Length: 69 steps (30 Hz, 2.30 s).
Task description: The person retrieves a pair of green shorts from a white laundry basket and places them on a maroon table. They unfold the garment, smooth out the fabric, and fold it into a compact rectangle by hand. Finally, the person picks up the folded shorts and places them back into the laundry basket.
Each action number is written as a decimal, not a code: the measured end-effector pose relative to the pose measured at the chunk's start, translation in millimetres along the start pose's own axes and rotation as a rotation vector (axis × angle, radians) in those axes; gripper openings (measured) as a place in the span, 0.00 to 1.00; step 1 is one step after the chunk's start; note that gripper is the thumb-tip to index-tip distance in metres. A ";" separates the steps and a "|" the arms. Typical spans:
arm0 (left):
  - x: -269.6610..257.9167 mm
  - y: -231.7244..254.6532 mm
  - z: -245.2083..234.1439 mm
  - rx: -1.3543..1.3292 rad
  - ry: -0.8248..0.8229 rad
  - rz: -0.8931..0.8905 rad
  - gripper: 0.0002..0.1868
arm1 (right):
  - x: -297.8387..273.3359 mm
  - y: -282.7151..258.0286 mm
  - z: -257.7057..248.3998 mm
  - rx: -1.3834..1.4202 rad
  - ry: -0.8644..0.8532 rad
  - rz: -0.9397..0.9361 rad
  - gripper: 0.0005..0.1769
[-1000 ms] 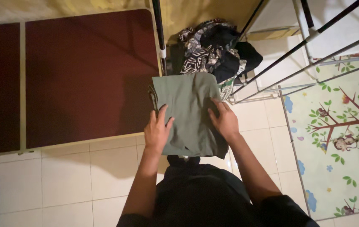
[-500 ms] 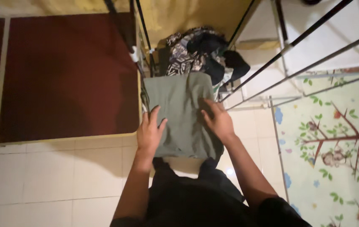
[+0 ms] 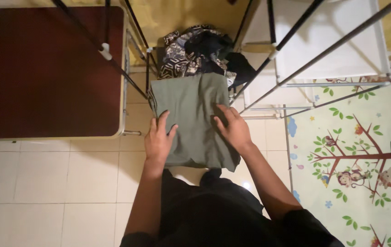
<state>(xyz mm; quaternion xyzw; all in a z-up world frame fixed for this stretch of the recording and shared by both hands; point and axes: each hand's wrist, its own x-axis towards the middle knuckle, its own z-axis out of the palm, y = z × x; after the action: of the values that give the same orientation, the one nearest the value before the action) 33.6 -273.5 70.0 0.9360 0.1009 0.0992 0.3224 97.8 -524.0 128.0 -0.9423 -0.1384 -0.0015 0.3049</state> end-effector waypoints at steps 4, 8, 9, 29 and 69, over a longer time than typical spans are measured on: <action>-9.2 23.6 11.6 0.009 -0.015 -0.019 0.32 | -6.5 21.1 -15.4 0.011 -0.017 0.012 0.23; -7.8 42.5 19.5 0.007 0.014 -0.005 0.31 | -8.5 32.0 -24.3 0.008 -0.025 0.060 0.24; -7.6 46.4 21.0 0.018 -0.013 -0.029 0.31 | -9.7 34.2 -26.3 0.009 -0.022 0.064 0.24; 20.4 65.6 35.6 -0.046 -0.103 0.058 0.33 | -3.7 61.1 -49.1 -0.025 0.126 -0.039 0.23; -77.4 303.7 147.4 -0.082 -0.093 0.133 0.31 | -114.1 205.3 -254.6 -0.108 0.129 0.125 0.25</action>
<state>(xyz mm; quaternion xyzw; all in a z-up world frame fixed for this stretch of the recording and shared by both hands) 34.2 -613.5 136.2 0.9302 0.0195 0.0811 0.3575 62.6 -859.3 207.4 -0.9620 -0.0591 -0.0507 0.2616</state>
